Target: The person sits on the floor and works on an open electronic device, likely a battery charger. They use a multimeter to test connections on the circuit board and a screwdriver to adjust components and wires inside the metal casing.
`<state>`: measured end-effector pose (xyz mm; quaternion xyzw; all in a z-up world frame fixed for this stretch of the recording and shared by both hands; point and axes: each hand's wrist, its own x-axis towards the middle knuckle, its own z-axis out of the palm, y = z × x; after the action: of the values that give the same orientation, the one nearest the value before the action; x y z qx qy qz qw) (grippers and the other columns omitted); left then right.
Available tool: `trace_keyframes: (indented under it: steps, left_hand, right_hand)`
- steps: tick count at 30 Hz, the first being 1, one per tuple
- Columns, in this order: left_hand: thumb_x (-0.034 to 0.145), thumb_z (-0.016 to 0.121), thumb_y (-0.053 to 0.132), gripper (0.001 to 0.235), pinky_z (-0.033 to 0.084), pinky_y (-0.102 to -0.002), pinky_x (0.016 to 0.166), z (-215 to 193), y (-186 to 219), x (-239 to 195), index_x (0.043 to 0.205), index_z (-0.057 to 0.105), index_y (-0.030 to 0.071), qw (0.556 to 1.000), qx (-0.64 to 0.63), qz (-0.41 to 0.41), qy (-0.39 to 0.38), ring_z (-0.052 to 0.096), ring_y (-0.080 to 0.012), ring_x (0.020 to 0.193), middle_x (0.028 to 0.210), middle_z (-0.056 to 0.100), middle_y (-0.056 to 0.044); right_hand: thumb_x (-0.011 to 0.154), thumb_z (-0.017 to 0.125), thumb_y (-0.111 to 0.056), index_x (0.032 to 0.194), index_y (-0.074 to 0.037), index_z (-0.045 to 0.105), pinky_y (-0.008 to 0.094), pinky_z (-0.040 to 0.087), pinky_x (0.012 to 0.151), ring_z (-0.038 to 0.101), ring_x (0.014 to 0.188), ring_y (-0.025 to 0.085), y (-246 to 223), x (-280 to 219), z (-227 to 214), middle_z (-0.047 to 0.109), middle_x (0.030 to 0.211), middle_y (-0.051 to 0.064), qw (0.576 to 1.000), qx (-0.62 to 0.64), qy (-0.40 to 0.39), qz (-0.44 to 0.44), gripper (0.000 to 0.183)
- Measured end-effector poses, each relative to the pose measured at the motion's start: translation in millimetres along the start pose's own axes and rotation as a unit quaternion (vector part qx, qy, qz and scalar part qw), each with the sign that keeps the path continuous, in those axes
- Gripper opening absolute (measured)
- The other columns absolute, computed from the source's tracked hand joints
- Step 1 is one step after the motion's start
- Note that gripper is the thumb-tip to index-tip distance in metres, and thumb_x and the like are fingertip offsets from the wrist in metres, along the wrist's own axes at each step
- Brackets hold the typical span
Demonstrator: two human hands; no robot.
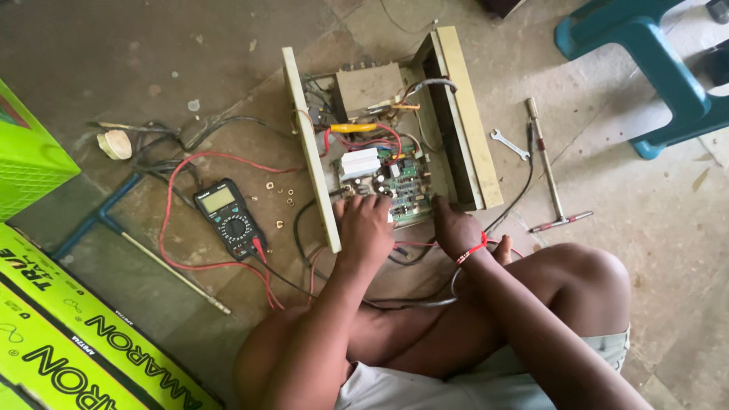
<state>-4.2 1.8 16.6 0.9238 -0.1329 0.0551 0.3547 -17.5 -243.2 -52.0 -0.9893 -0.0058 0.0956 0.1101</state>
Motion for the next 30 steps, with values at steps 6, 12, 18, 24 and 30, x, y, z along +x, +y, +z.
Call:
trace_keyframes:
  steps: [6, 12, 18, 24, 30]
  left_hand:
    - [0.073, 0.082, 0.020, 0.031, 0.038, -0.050, 0.093, 2.6, -0.9, 0.1, 0.100, 0.069, 0.012, 0.999, 0.020, -0.012, -0.021, 0.062, -0.0290, 0.102, 0.099, 0.070, -0.006]
    - [0.073, 0.082, 0.020, 0.031, 0.039, -0.051, 0.089, 1.3, 1.0, 3.9, 0.101, 0.070, 0.013, 0.999, 0.032, -0.010, -0.026, 0.062, -0.0294, 0.101, 0.098, 0.071, -0.005]
    - [0.071, 0.083, 0.022, 0.040, 0.037, -0.053, 0.091, -1.7, 4.8, 6.4, 0.108, 0.071, 0.013, 0.997, 0.045, -0.028, -0.057, 0.060, -0.0312, 0.105, 0.102, 0.071, -0.006]
    - [0.074, 0.083, 0.024, 0.042, 0.036, -0.053, 0.094, 0.2, 2.9, 6.5, 0.113, 0.071, 0.013, 0.995, 0.052, -0.036, -0.083, 0.059, -0.0308, 0.109, 0.105, 0.071, -0.007]
    - [0.074, 0.084, 0.023, 0.045, 0.036, -0.052, 0.094, 1.6, 2.6, 5.0, 0.116, 0.071, 0.011, 0.996, 0.044, -0.032, -0.070, 0.060, -0.0307, 0.108, 0.107, 0.071, -0.009]
  right_hand:
    - [0.098, 0.049, -0.018, 0.112, -0.015, 0.054, 0.060, 0.051, 0.061, 0.069, 0.074, 0.045, 6.4, 0.0, 5.3, 0.072, 0.086, 0.019, 1.000, 0.009, -0.004, -0.011, 0.015]
    - [0.098, 0.051, -0.015, 0.114, -0.016, 0.055, 0.058, 0.052, 0.059, 0.070, 0.072, 0.044, 10.9, 2.3, 10.1, 0.071, 0.083, 0.020, 1.000, -0.004, -0.005, 0.008, 0.016]
    - [0.097, 0.053, -0.014, 0.121, -0.012, 0.053, 0.056, 0.052, 0.056, 0.070, 0.068, 0.043, 3.1, -1.5, 3.3, 0.070, 0.075, 0.020, 0.999, 0.006, -0.034, 0.017, 0.025]
    - [0.095, 0.052, -0.010, 0.117, -0.012, 0.057, 0.055, 0.052, 0.058, 0.070, 0.071, 0.043, 0.7, 0.8, -0.8, 0.070, 0.078, 0.020, 1.000, 0.023, -0.004, 0.002, 0.023]
    - [0.098, 0.053, -0.012, 0.112, -0.009, 0.056, 0.055, 0.053, 0.063, 0.069, 0.077, 0.043, -1.9, 0.7, -6.2, 0.070, 0.087, 0.021, 0.999, 0.051, 0.010, -0.001, 0.015]
